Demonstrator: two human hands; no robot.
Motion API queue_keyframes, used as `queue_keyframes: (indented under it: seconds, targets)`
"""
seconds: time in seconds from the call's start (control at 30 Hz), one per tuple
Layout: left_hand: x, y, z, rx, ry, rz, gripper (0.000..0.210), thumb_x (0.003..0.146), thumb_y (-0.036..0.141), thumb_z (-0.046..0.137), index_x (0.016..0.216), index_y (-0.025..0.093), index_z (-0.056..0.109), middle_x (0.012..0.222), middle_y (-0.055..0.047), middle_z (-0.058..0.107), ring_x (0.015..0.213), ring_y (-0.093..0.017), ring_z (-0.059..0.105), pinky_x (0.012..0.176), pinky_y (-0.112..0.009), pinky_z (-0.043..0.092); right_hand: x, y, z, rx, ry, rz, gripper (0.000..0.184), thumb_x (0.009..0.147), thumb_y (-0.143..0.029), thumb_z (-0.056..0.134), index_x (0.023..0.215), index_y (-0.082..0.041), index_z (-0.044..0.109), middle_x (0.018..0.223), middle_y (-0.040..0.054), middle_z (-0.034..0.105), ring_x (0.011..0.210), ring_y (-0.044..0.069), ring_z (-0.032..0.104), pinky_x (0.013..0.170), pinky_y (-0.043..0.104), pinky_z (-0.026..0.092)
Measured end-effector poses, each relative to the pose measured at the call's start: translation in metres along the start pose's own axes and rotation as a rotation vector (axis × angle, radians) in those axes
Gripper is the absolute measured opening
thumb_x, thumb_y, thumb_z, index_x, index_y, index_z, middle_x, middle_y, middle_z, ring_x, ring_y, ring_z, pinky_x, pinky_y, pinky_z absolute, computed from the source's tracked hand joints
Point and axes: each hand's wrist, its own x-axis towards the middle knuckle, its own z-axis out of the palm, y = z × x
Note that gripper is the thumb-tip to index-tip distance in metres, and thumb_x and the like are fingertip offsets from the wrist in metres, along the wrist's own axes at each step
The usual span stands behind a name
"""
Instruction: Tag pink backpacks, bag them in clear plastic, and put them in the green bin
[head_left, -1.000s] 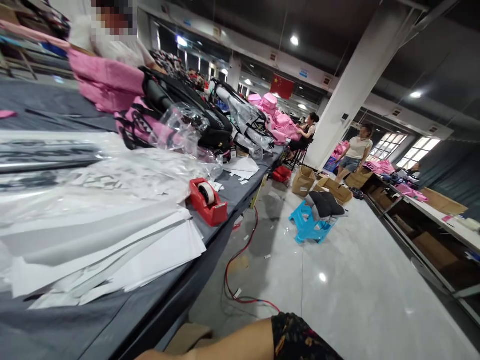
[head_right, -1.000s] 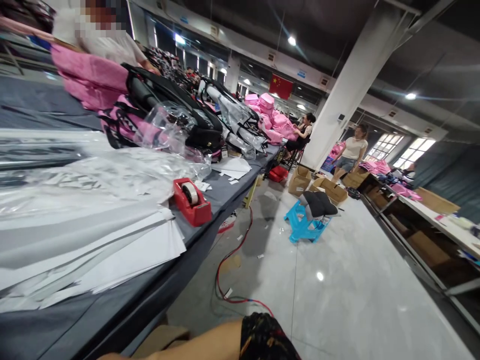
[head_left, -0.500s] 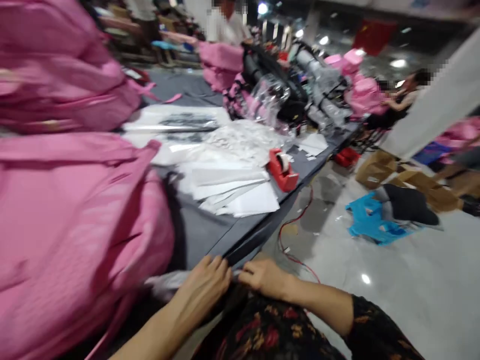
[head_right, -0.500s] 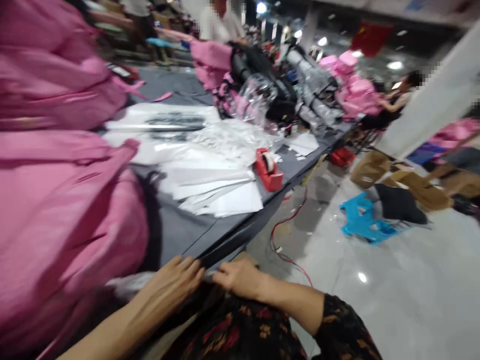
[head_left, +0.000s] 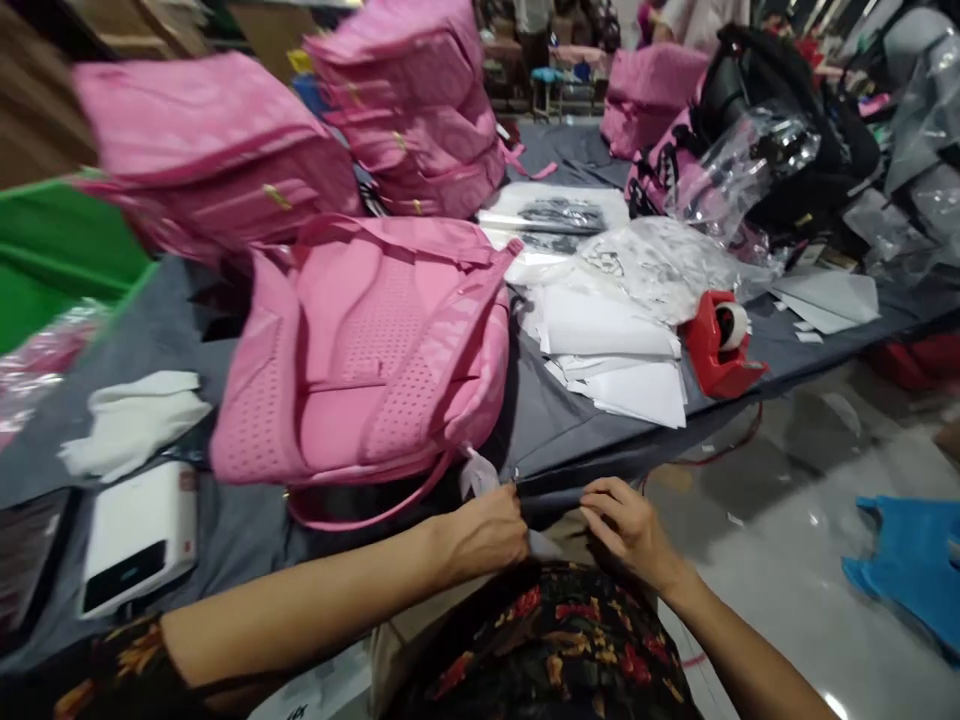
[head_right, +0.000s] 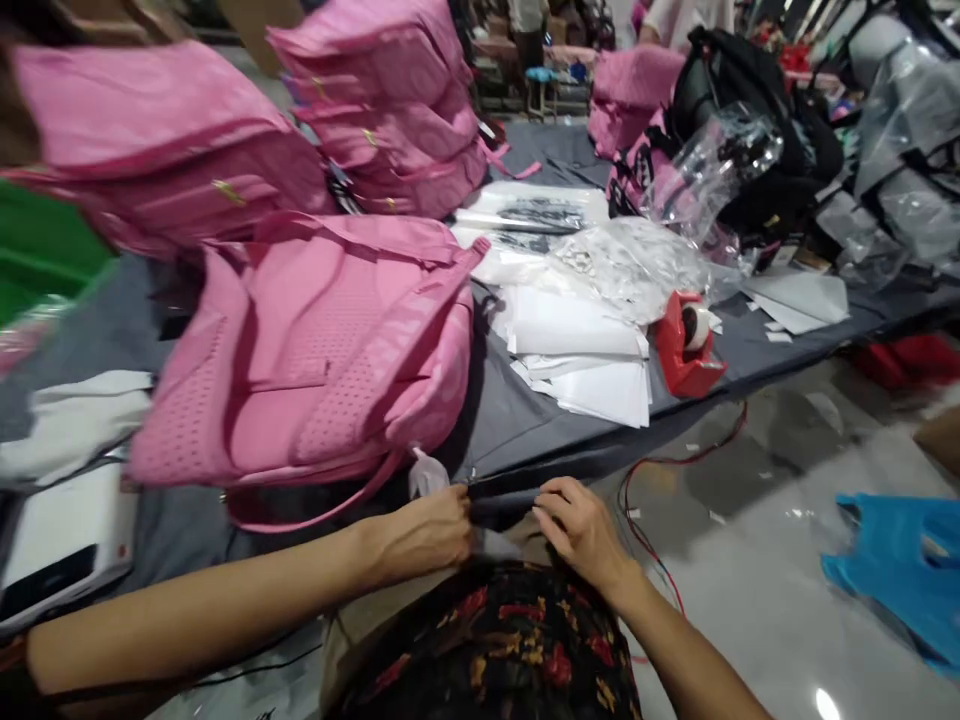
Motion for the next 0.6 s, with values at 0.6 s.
queue_keyframes:
  seconds: [0.6]
  targets:
    - [0.036, -0.019, -0.086, -0.276, 0.492, -0.711, 0.031, 0.098, 0.04, 0.057, 0.086, 0.018, 0.074, 0.069, -0.003, 0.072, 0.061, -0.017, 0.068, 0.059, -0.021, 0.05, 0.125, 0.046, 0.028, 0.42, 0.269, 0.355, 0.039, 0.081, -0.053, 0.06, 0.089, -0.015, 0.067, 0.078, 0.0066, 0.069, 0.068, 0.019, 0.065, 0.063, 0.031, 0.056]
